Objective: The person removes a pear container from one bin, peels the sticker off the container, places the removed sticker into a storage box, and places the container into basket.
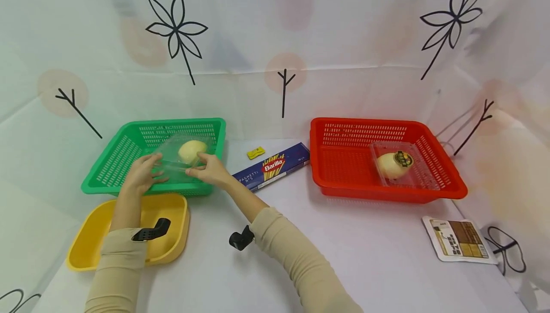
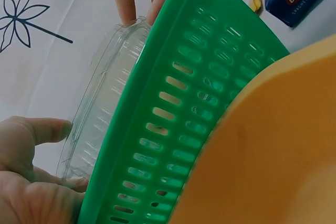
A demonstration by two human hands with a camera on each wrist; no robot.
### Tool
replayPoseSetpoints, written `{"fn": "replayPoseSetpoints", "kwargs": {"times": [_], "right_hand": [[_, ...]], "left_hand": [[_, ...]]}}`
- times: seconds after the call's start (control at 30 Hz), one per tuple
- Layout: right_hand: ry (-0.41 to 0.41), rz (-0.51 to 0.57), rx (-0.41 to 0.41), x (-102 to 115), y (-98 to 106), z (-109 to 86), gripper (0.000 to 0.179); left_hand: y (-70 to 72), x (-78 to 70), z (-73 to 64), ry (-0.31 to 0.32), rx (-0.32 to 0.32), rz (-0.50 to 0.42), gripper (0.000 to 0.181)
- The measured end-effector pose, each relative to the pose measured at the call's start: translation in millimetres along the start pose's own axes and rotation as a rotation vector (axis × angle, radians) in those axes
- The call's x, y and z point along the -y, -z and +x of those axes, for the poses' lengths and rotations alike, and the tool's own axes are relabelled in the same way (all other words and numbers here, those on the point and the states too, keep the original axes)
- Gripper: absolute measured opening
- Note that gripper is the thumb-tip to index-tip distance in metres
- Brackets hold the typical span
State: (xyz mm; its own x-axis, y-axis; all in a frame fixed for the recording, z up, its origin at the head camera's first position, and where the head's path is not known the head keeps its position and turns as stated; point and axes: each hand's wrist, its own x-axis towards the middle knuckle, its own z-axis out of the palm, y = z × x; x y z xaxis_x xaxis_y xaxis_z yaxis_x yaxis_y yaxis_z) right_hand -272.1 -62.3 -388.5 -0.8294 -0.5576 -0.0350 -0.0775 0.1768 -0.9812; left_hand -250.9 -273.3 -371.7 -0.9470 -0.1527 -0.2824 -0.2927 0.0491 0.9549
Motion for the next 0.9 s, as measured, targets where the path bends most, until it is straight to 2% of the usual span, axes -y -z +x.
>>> {"fn": "replayPoseSetpoints", "kwargs": {"times": [0.1,0.23,0.37,0.5,0.63,0.8,0.9], "right_hand": [[0.006,-0.010,-0.004,0,0,0.2,0.070],[0.023,-0.027,-0.004,0,0,0.5,0.070],[0.028,-0.033,-0.010,-1,0,0.2,0.070],[0.022,-0.032,-0.013,-2,1,0.7,0.071],[0.001,-0.046,-0.008,0,3,3.3,0.071],[-0.030,-0.076,0.009,5,5,7.0,0.070],[-0.049,-0.017,0.018,6,4,9.4,0.069]], "left_hand": [[-2.3,0.5,2.1,0.008,-0.035,0.051,0.072],[-8.0,0.4,5.0,0.040,-0.114,0.084,0.070],[-12.6,-0.5,5.1,0.064,-0.187,0.065,0.066],[-13.2,-0.8,4.6,0.045,-0.230,0.028,0.062],[-10.8,-0.1,5.0,0.013,-0.218,0.017,0.058],[-7.6,0.3,4.6,0.003,-0.178,0.069,0.058],[-6.4,-0.1,3.7,-0.007,-0.185,0.087,0.060]]}}
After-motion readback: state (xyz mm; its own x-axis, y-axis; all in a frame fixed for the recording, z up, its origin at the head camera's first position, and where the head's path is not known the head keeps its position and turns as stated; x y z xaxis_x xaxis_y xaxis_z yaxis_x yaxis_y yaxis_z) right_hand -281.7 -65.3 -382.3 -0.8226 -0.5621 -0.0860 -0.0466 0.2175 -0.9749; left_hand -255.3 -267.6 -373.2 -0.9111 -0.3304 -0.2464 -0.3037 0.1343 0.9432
